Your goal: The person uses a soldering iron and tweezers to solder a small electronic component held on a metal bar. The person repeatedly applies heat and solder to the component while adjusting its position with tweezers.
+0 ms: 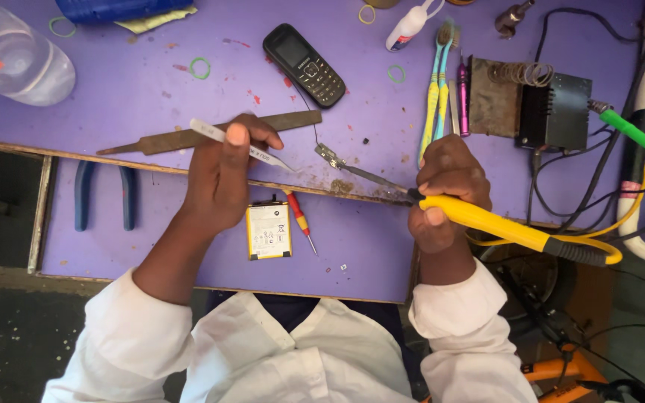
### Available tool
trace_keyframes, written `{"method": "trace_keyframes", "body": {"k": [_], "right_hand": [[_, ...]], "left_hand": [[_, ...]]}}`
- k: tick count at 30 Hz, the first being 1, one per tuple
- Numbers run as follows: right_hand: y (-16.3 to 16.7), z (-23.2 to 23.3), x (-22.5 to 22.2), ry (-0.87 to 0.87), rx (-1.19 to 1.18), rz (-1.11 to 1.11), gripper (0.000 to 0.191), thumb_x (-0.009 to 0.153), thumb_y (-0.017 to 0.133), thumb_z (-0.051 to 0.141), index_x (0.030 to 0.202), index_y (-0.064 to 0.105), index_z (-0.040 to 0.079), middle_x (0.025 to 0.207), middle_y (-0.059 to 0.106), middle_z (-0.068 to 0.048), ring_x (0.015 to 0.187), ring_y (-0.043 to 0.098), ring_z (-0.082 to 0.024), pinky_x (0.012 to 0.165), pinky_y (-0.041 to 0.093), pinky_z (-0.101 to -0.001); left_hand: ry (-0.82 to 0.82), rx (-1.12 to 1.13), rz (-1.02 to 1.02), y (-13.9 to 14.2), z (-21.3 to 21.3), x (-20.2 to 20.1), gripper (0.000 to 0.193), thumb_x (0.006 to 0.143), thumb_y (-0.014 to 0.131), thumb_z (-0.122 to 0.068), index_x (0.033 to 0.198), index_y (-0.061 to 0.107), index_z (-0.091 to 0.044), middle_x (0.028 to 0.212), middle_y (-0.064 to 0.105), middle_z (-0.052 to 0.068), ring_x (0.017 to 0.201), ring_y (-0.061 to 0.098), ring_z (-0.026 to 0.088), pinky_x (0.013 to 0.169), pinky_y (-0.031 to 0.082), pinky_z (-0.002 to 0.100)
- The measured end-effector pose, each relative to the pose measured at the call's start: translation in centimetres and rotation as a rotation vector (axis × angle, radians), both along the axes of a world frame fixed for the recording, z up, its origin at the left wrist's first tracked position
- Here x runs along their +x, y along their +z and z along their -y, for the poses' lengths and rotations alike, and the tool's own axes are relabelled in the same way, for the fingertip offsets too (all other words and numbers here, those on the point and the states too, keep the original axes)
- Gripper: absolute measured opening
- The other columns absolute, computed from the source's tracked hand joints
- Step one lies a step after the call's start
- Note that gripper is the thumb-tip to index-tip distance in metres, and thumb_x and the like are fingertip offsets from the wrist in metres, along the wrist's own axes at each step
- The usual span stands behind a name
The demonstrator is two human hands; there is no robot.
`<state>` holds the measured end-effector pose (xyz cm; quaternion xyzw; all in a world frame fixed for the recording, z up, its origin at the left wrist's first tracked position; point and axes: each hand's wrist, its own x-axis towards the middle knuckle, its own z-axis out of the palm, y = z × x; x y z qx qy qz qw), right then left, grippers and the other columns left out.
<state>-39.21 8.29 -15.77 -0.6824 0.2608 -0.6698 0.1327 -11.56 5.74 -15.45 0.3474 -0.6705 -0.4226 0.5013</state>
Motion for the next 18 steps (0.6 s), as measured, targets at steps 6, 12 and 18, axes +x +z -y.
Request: {"method": "trace_keyframes", "body": {"k": [6,12,18], "right_hand": [[0.3,1.3,1.0,-0.004,-0.062,0.046,0.039,0.097,0.063,0.038,0.079,0.049,0.007,0.056,0.042,-0.004,0.058,0.04,-0.021,0.056,0.037,-0.0345],[-0.5,2.0,0.8,0.009,-0.049,0.137,0.039,0.098,0.062,0.035,0.077,0.047,0.006,0.054,0.039,-0.004,0.056,0.038,-0.019,0.055,0.036,-0.0344],[-0.7,2.1,0.2,0.021,-0.034,0.137,0.039,0.098,0.062,0.035,0.077,0.047,0.006,0.054,0.039,-0.005,0.058,0.038,-0.02,0.056,0.034,-0.0342]], "left_hand": [[-0.034,0.151,0.107,0.1,0.8,0.4,0.052,0.116,0.04,-0.042,0.098,0.067,-0.002,0.083,0.059,0.004,0.073,0.054,0.008,0.067,0.045,0.024],[-0.067,0.086,0.189,0.2,1.2,-0.7,0.045,0.112,0.047,-0.039,0.1,0.068,-0.001,0.079,0.066,0.004,0.072,0.068,0.01,0.064,0.053,0.027],[-0.047,0.055,0.253,0.6,1.1,-1.3,0.045,0.112,0.046,-0.039,0.099,0.069,-0.003,0.078,0.066,0.004,0.072,0.068,0.011,0.066,0.053,0.028]]}}
